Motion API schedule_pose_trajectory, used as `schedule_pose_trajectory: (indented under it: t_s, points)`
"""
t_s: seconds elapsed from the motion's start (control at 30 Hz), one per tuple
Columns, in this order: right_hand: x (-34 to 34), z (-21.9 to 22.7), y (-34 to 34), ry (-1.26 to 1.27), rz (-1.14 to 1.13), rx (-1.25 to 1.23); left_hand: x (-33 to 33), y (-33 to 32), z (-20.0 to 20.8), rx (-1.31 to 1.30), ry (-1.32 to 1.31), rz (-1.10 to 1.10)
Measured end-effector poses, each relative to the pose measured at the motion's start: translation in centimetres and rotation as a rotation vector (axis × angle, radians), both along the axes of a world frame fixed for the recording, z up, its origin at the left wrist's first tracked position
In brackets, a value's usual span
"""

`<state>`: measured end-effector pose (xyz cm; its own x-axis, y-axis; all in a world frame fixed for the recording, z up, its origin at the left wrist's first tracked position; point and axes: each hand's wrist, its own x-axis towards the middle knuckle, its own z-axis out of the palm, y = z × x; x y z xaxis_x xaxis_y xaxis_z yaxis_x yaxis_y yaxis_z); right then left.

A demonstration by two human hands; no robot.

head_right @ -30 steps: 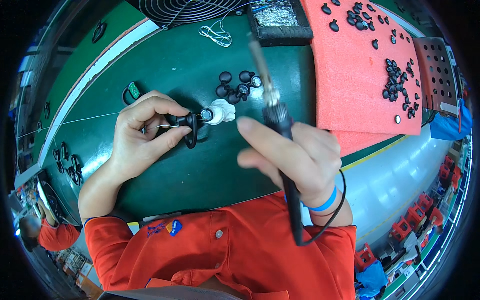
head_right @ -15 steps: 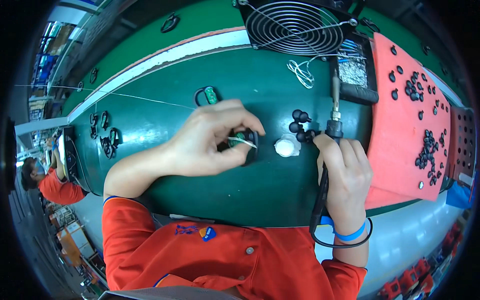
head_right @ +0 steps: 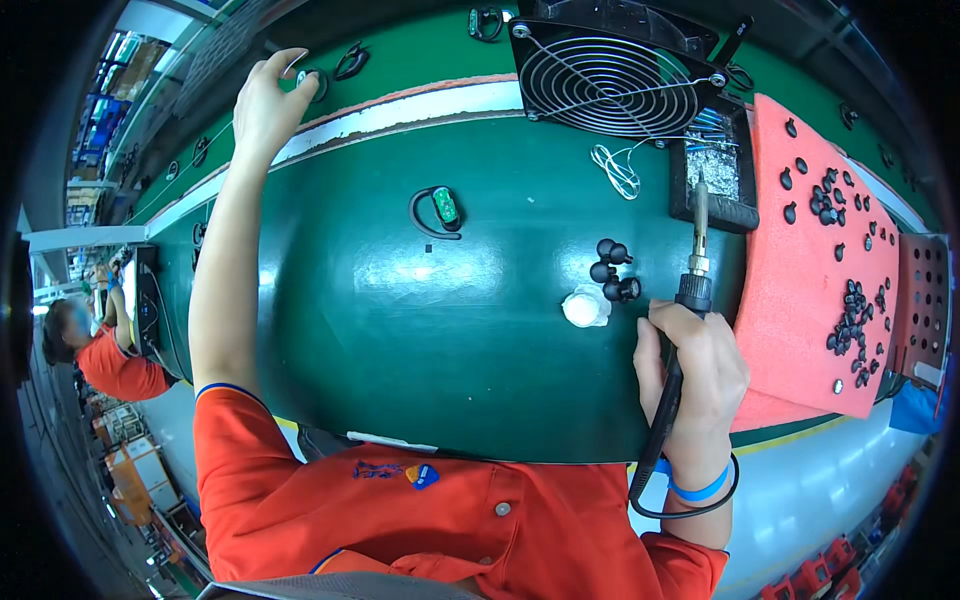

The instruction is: The person solders small electronic components onto a plastic assembly with a soldering iron, connecting them with wire.

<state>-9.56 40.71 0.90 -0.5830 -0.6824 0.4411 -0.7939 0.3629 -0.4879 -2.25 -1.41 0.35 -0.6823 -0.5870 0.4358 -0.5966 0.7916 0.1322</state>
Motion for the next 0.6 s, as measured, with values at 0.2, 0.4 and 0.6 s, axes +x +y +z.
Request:
schedule_pose_trajectory:
  t_s: [0.2,0.4,0.6]
  points:
    - [0.0,0.3,0.0,0.043,0.015,0.032,-2.9,0.7,-2.1,-0.150,-0.161,-0.184]
    - [-0.1,0.7,-0.5,-0.012,0.050,-0.057,-2.7,-2.2,-2.1,-0.017,-0.198,-0.106]
    - [-0.5,1.1,-1.1,-0.073,0.133,0.024,-2.4,4.2,0.2,0.423,-0.064,-0.308]
